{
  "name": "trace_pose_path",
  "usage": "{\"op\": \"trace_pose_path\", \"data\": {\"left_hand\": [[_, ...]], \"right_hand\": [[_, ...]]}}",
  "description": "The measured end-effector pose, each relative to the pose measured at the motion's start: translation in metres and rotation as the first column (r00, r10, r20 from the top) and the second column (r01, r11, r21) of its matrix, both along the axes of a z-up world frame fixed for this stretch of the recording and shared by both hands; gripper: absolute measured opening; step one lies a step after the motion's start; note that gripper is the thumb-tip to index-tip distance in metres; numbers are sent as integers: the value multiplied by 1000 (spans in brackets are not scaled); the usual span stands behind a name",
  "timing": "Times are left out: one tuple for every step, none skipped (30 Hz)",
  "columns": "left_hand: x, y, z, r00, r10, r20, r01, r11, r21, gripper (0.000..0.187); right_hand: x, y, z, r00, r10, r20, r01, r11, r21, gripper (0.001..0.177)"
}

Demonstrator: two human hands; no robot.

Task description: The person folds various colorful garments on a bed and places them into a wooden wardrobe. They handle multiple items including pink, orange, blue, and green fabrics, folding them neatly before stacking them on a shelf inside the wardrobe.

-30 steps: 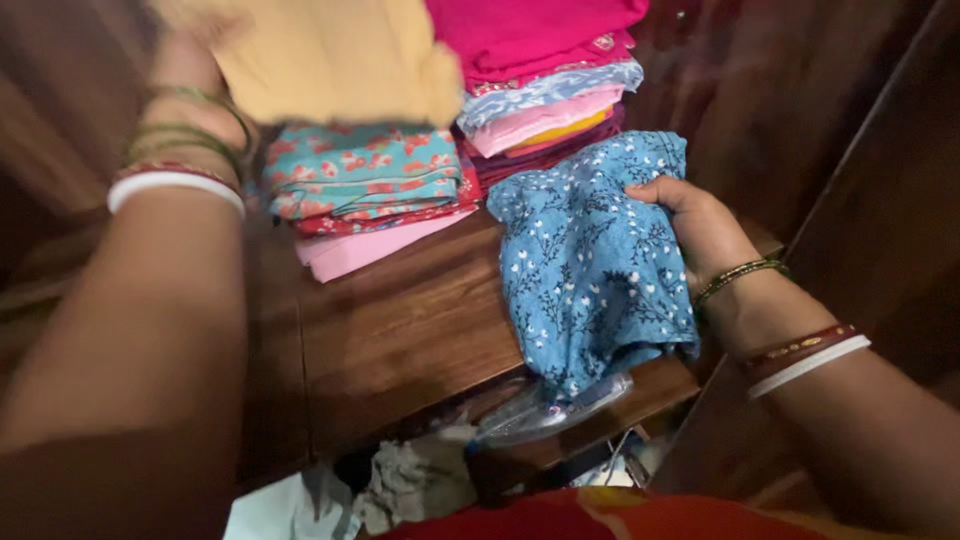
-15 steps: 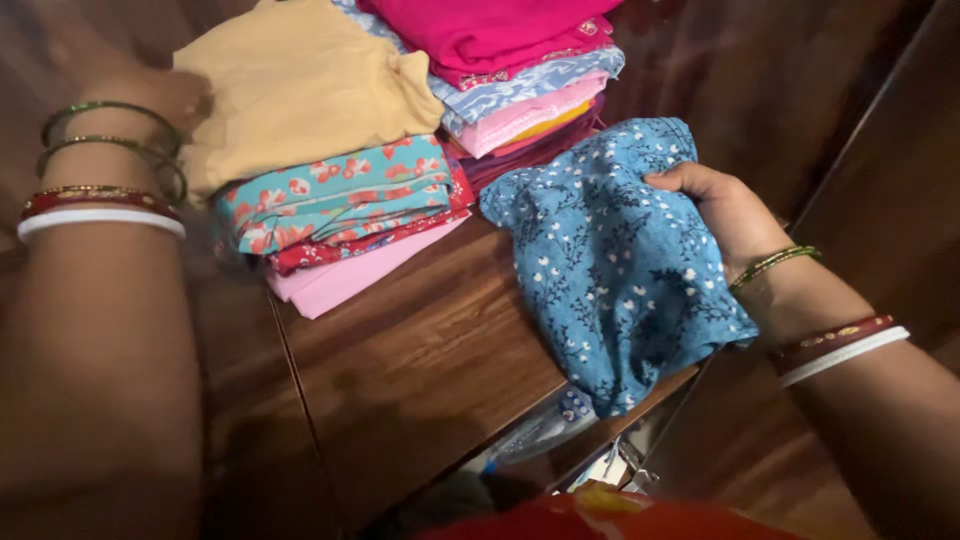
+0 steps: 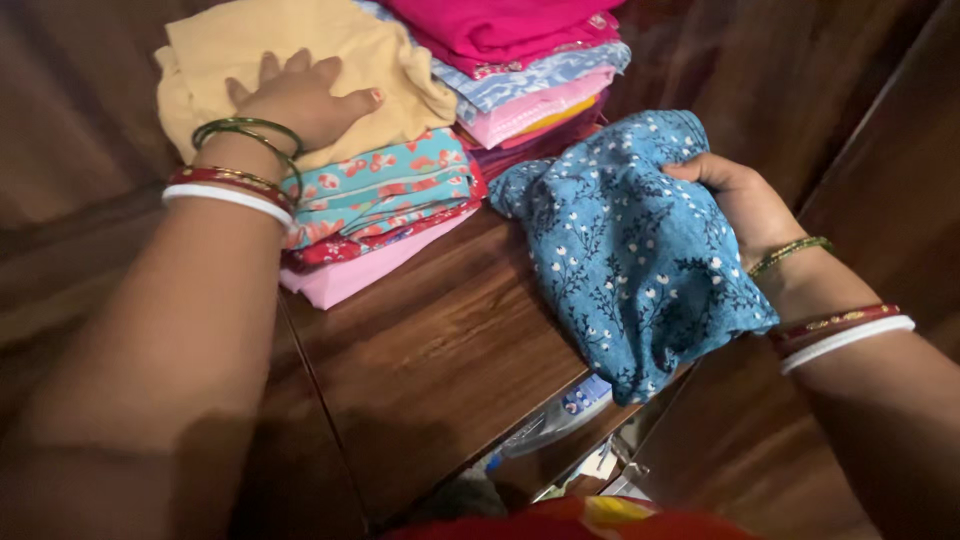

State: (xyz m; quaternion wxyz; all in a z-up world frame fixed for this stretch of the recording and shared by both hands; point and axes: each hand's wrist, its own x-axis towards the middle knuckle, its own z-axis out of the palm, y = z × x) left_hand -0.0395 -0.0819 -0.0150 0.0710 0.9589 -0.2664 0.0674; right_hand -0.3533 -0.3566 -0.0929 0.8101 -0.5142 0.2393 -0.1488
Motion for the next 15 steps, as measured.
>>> {"op": "trace_pose_path", "data": {"left_hand": [[-5,2,-1,1000,2,-4,-2,1000,-3,84],[-9,3,-2,1000,4,-8,-4,1000,-5,82],[-12,3,-1,1000,5,-9,-5,1000,-8,80],[-15,5,-3,1000,-20,-12,20,1000,-7,78],[-18,6,-6,998,-55,-12,55,998,7,76],[-21,7,-9,996,-89,-13,89,996,20,75],[-26,8,-12,986,-160,38,159,987,36,77],[-31,9,-16,969,-231,86,227,972,56,80],[-37,15,-23,949,-289,125,283,957,68,82],[-45,20,-29,933,-338,125,339,941,11,73],[-54,22,-35,914,-381,140,390,919,-49,66],[-64,24,-41,893,-420,161,439,892,-108,61],[-76,24,-48,884,-465,43,454,834,-313,64],[-90,24,-56,849,-524,-62,426,749,-508,68],[-103,25,-60,793,-591,-147,354,643,-679,71]], "right_hand": [[0,-1,0,1000,3,-21,-3,1000,-10,31],[0,-2,0,999,34,4,-34,999,6,31],[1,-2,-1,997,64,31,-65,998,22,30],[2,-5,1,994,94,58,-96,995,38,30],[2,-6,0,993,99,64,-103,993,60,29],[1,-7,0,992,105,70,-110,990,82,29],[1,-8,-1,991,111,77,-119,987,109,29],[1,-8,-1,987,116,112,-131,982,136,29],[2,-7,2,981,134,137,-155,976,155,29],[4,-3,5,975,151,162,-179,968,175,30],[10,0,12,971,172,166,-195,971,136,29],[17,3,20,967,192,170,-211,973,97,28],[23,8,27,963,196,183,-211,975,67,27],[32,13,38,932,269,243,-284,959,25,25],[44,19,51,890,344,301,-354,935,-20,24]]}}
